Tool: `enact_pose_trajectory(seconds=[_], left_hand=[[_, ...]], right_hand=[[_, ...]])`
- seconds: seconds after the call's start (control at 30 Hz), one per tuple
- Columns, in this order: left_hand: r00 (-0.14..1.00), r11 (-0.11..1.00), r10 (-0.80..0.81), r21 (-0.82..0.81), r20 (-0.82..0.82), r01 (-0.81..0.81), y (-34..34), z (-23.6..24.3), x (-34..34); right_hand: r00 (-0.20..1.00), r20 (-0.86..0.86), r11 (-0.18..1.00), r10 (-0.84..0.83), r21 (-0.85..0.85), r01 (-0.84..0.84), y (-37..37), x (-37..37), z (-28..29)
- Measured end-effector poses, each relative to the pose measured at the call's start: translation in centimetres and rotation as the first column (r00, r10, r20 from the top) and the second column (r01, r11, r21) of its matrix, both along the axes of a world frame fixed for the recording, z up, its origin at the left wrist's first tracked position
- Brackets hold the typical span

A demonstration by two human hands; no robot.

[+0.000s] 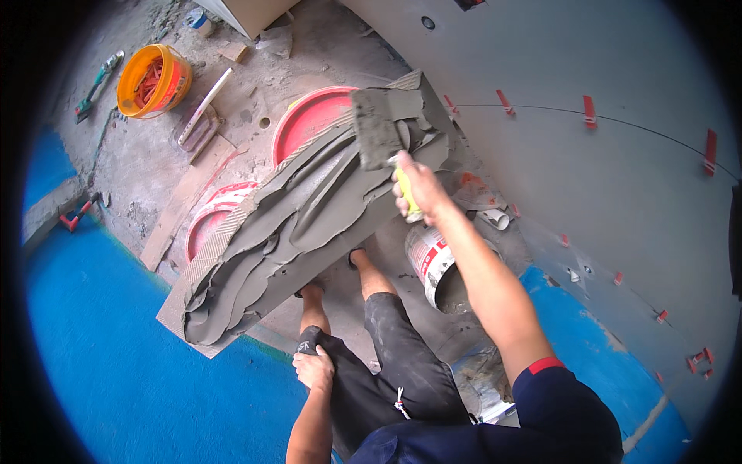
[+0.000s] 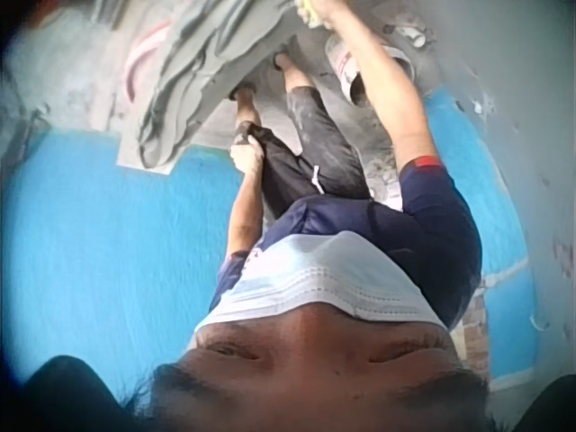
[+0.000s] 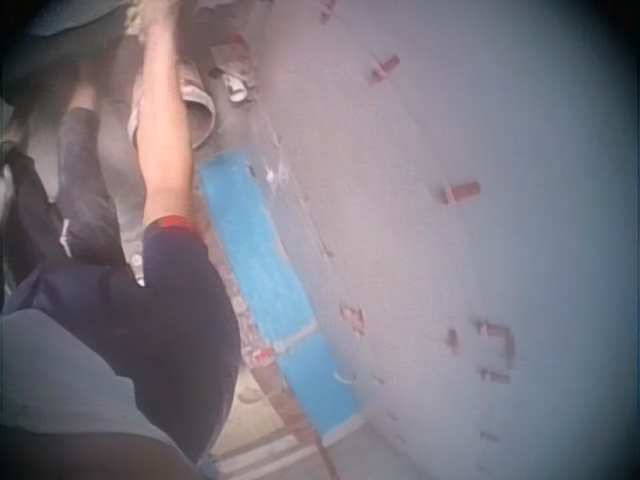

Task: The person scoops gray adhesive from a bucket and spreads it onto a large rectangular tile using a notched trowel. They create uniform ridges across the tile surface in preparation for installation.

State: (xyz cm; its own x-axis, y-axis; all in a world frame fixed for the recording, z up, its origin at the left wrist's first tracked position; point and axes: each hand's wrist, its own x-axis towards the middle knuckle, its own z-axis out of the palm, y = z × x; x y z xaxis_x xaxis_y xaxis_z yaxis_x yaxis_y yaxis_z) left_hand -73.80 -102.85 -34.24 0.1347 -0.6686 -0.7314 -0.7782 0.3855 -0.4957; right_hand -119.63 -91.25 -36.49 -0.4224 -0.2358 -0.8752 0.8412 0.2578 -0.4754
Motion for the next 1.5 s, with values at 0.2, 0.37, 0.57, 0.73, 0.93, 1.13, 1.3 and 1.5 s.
enact_pose_trajectory(seconds=[0.2, 0.37, 0.57, 0.73, 0.93, 1.13, 1.3, 1.5], left_hand=[[1.000, 1.000, -0.012, -0.006, 0.003, 0.012, -0.2, -0.1, -0.7], [1.000, 1.000, 0.013, -0.004, -0.022, -0.013, -0.4, -0.2, -0.6], [1.000, 1.000, 0.021, -0.011, -0.018, -0.021, -0.5, 0.2, 0.0], [1.000, 1.000, -0.013, 0.003, -0.001, 0.013, -0.4, -0.4, -0.8], [1.000, 1.000, -0.026, -0.005, -0.005, 0.026, -0.3, -0.4, 0.0], [1.000, 1.000, 0.012, 0.005, -0.017, -0.012, 0.0, -0.3, 0.6], [1.000, 1.000, -0.025, 0.000, -0.016, 0.025, 0.2, -0.6, 1.5], [0.999, 0.999, 0.044, 0.005, -0.002, -0.044, 0.1, -0.2, 1.9]], right_hand=[[0.989, 0.036, 0.982, 0.144, -0.131, -0.138, -6.6, 6.5, -2.9], [0.961, 0.063, 0.928, 0.269, -0.285, -0.241, -4.5, 7.8, -0.2], [0.981, -0.154, 0.986, 0.114, 0.140, -0.092, -0.6, 4.2, 6.6], [0.977, -0.206, 0.963, 0.057, 0.269, 0.000, -2.1, -5.2, -1.2], [0.995, -0.093, 0.991, 0.042, -0.121, -0.053, -4.2, -7.3, -2.2], [0.993, -0.043, 0.994, -0.107, 0.031, 0.108, 5.3, -2.7, 4.1], [0.985, 0.121, 0.992, -0.126, 0.016, 0.124, 1.3, 5.6, 2.9], [0.948, 0.142, 0.959, 0.284, -0.050, -0.279, -10.8, 18.6, 5.1]])
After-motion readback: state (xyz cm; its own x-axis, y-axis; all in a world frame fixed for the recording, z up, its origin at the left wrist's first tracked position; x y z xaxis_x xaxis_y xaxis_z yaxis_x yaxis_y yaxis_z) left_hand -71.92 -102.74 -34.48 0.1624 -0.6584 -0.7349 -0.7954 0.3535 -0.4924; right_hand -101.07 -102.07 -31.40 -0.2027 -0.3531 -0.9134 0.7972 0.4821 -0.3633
